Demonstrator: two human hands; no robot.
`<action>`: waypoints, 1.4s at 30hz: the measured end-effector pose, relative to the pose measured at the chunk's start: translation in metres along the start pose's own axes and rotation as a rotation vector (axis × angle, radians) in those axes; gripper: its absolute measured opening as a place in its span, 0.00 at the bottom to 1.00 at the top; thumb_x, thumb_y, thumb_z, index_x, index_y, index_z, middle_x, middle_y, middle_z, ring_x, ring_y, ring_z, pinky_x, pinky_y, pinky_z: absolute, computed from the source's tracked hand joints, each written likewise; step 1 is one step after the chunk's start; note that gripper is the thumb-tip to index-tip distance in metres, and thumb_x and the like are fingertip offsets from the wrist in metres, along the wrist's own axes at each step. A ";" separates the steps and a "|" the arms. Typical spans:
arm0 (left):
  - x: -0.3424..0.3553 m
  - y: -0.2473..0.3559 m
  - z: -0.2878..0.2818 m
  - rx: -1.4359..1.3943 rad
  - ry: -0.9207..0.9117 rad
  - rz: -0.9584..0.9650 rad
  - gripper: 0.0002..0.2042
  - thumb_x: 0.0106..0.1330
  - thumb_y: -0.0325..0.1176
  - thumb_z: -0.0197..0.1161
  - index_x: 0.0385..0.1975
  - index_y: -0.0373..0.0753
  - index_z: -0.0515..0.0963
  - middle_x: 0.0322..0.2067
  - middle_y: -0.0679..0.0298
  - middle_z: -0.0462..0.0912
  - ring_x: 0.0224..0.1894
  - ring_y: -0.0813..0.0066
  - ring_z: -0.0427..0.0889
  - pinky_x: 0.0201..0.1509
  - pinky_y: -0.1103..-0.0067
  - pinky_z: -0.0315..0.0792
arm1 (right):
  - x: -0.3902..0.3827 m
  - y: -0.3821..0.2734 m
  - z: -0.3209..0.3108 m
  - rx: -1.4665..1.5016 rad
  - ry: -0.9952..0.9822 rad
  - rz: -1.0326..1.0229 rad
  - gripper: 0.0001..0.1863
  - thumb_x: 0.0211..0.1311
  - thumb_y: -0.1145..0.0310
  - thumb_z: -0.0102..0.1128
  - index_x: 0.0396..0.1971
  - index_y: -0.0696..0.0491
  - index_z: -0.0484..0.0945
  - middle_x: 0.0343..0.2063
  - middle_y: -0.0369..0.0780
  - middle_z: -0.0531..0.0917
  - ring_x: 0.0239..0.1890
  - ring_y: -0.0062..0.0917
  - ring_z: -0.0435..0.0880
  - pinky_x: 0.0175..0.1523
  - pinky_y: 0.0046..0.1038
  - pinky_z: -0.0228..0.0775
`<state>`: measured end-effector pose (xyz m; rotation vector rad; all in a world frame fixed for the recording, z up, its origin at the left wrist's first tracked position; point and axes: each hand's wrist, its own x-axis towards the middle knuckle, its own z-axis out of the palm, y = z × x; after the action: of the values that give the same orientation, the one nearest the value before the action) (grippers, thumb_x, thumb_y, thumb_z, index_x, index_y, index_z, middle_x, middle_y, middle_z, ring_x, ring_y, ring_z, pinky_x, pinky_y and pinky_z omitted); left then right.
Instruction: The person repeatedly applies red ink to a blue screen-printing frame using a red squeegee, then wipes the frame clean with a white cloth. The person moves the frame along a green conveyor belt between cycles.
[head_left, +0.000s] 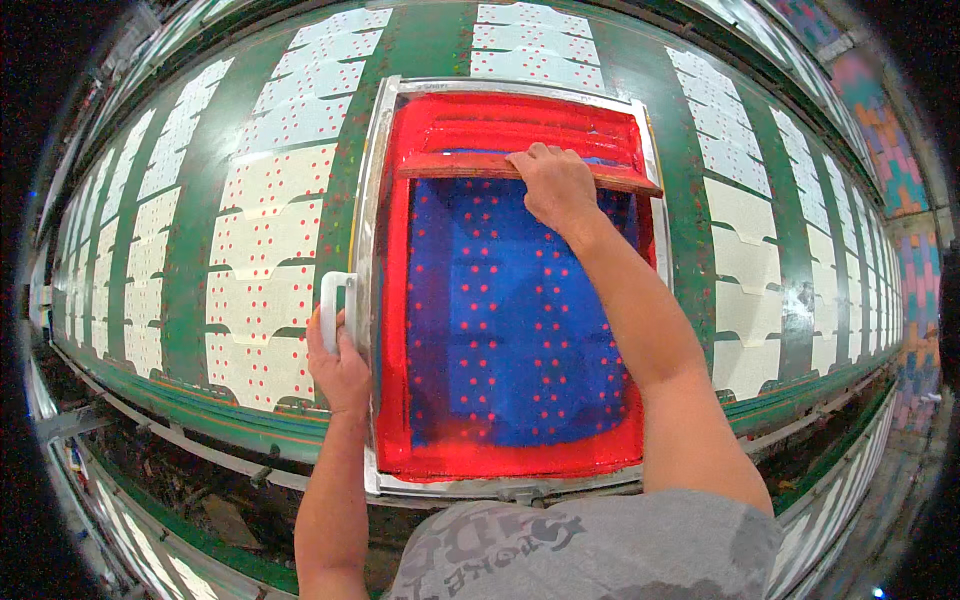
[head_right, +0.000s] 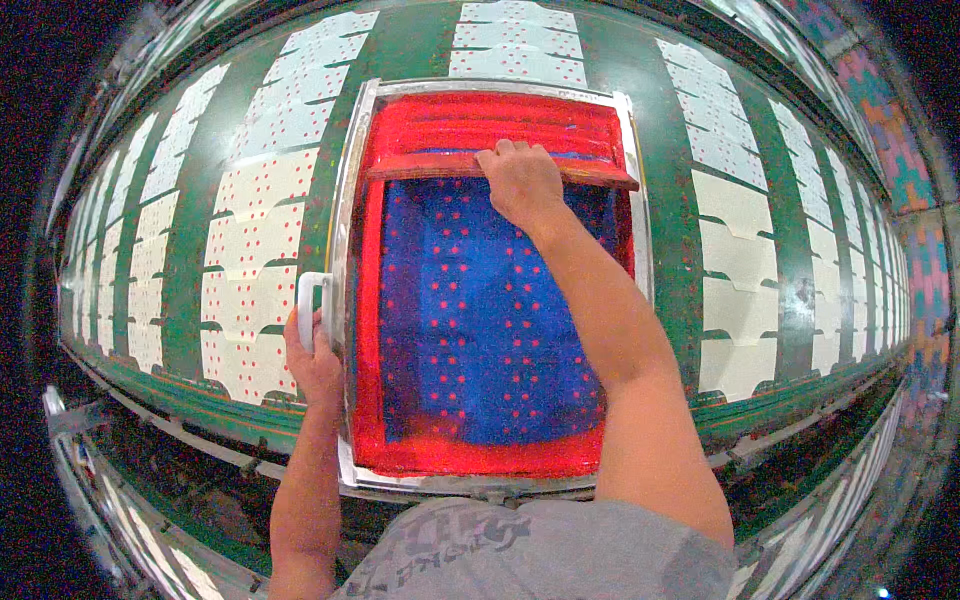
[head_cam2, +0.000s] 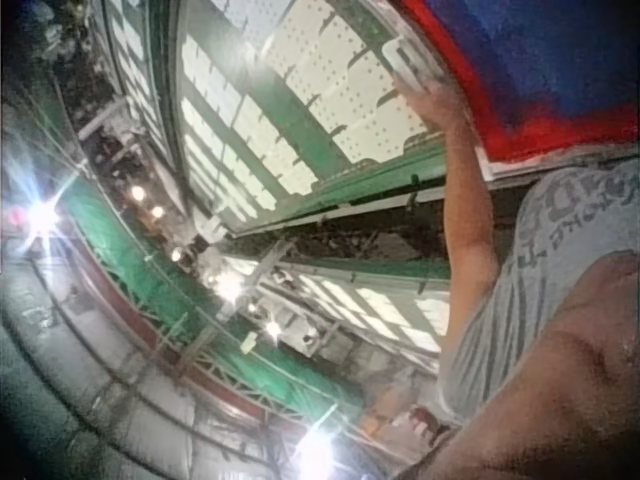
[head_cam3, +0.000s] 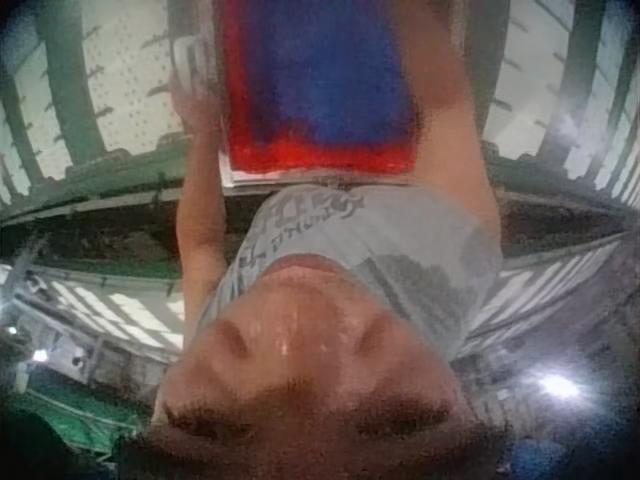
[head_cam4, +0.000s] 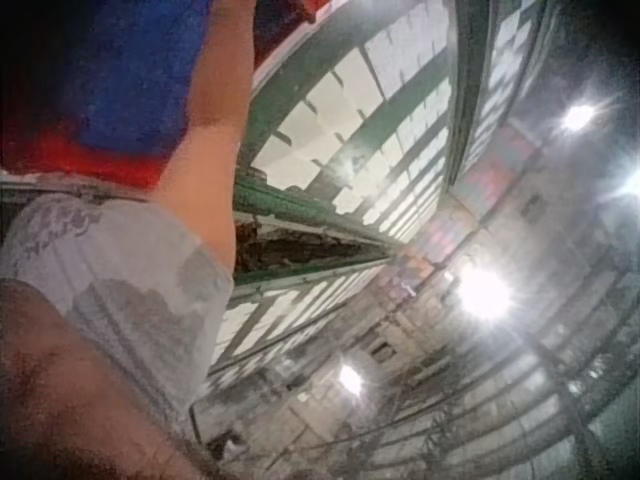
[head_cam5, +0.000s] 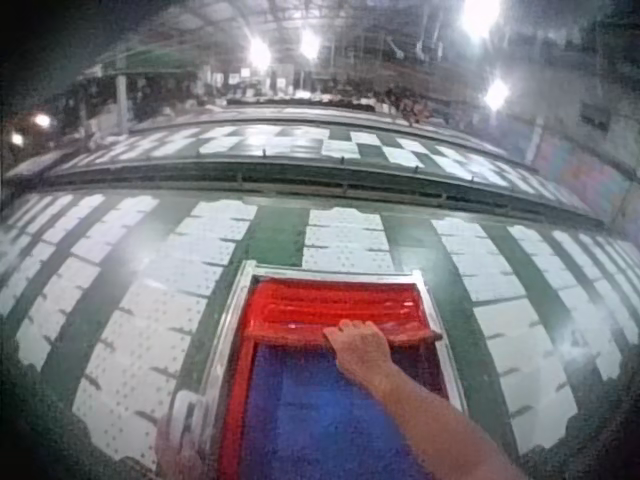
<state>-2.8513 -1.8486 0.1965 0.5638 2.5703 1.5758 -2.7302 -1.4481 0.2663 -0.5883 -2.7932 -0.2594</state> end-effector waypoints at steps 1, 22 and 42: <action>0.000 0.000 0.000 0.004 -0.005 0.001 0.23 0.76 0.22 0.57 0.70 0.32 0.73 0.57 0.52 0.87 0.59 0.57 0.88 0.64 0.65 0.79 | 0.000 0.003 -0.004 0.040 -0.047 0.001 0.14 0.66 0.69 0.61 0.49 0.46 0.89 0.44 0.45 0.91 0.49 0.44 0.92 0.53 0.48 0.84; 0.001 -0.006 0.002 -0.071 -0.015 -0.104 0.25 0.73 0.20 0.57 0.71 0.33 0.72 0.58 0.52 0.85 0.60 0.59 0.85 0.67 0.65 0.78 | 0.090 0.075 -0.004 0.065 -0.271 -0.039 0.17 0.62 0.68 0.60 0.50 0.49 0.88 0.49 0.49 0.92 0.54 0.47 0.91 0.60 0.52 0.83; 0.004 -0.014 -0.001 0.002 -0.011 0.128 0.25 0.71 0.20 0.58 0.69 0.31 0.73 0.54 0.50 0.87 0.58 0.49 0.87 0.65 0.61 0.77 | -0.106 -0.058 -0.095 0.195 -0.386 -0.023 0.13 0.60 0.69 0.65 0.44 0.45 0.89 0.43 0.45 0.91 0.49 0.46 0.92 0.53 0.49 0.85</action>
<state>-2.8596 -1.8538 0.1852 0.7492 2.5745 1.6027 -2.6396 -1.5612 0.3175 -0.6147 -3.1433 0.1388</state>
